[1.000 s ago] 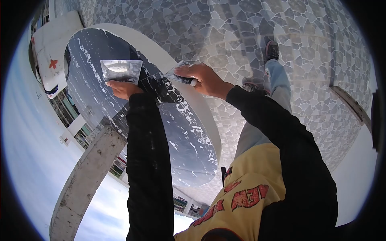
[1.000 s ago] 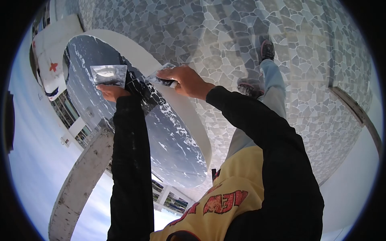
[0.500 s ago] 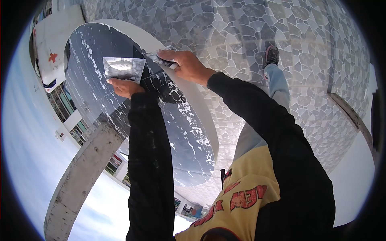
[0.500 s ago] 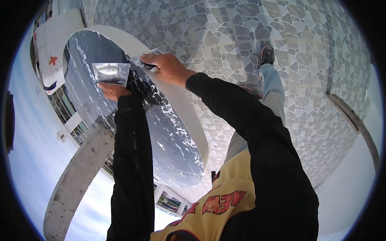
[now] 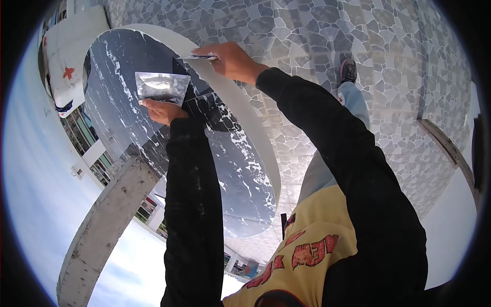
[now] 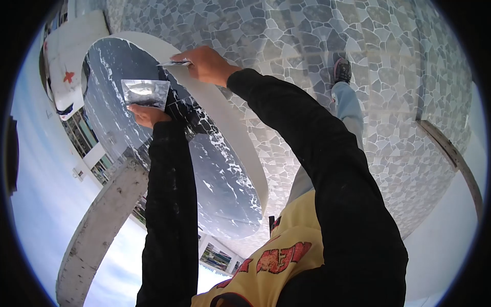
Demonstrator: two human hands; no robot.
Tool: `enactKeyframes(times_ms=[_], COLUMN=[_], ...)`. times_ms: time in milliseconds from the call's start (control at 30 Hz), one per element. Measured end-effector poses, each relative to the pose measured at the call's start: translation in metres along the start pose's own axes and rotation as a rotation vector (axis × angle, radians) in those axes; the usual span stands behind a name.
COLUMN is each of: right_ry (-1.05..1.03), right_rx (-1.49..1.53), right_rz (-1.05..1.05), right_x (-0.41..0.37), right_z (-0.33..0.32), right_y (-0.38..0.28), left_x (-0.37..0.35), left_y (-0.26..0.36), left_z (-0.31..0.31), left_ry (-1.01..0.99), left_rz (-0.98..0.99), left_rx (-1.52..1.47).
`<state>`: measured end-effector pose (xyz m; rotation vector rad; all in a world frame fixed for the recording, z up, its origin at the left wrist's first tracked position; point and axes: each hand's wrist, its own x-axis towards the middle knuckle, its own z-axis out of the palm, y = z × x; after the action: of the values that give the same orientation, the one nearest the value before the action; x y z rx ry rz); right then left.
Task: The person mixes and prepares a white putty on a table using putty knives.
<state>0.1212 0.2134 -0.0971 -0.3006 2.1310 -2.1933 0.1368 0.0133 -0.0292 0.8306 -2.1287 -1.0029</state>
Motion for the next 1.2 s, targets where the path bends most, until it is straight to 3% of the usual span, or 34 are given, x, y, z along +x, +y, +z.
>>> enactKeyframes(times_ms=[67,167,233,367,467,567,700,767,1000,1200], right_ry=[-0.039,0.054,-0.078,-0.108,0.006,0.073,0.010,-0.133,-0.128,-0.088], right_rx=[-0.002,0.010,0.003,0.118,0.096,0.084,0.022,0.051,-0.076,0.112], right_rz=[0.023,-0.118,0.027,0.216,0.106,0.006,-0.009,0.156,0.166,0.095], right_x=[-0.015,-0.070,-0.096,-0.065,-0.021,-0.025,-0.077,-0.080,0.050,0.009], right_z=[0.005,-0.002,-0.016,-0.030,-0.009,0.013,-0.007,-0.028,-0.009,0.001], right_y=[-0.004,-0.014,-0.022,-0.034,-0.026,-0.026,-0.028,-0.031,-0.002,0.010], left_x=[-0.001,0.002,0.000,-0.001,0.001,-0.003,0.001,0.002,-0.001,0.000], left_y=[-0.001,-0.003,0.001,0.001,0.001,0.006,0.005,0.001,0.003,0.002], left_z=[0.002,-0.004,-0.002,0.002,0.001,0.001,0.000,0.002,0.003,0.001], left_ry=[0.023,-0.026,-0.009,0.044,0.008,0.011,0.021,0.033,0.032,-0.008], left_rz=[0.021,0.002,-0.017,0.031,0.046,-0.017,-0.007,-0.004,-0.021,-0.073], left_rx=[-0.095,-0.032,-0.044,-0.052,-0.042,-0.070,-0.015,-0.032,-0.074,-0.096])
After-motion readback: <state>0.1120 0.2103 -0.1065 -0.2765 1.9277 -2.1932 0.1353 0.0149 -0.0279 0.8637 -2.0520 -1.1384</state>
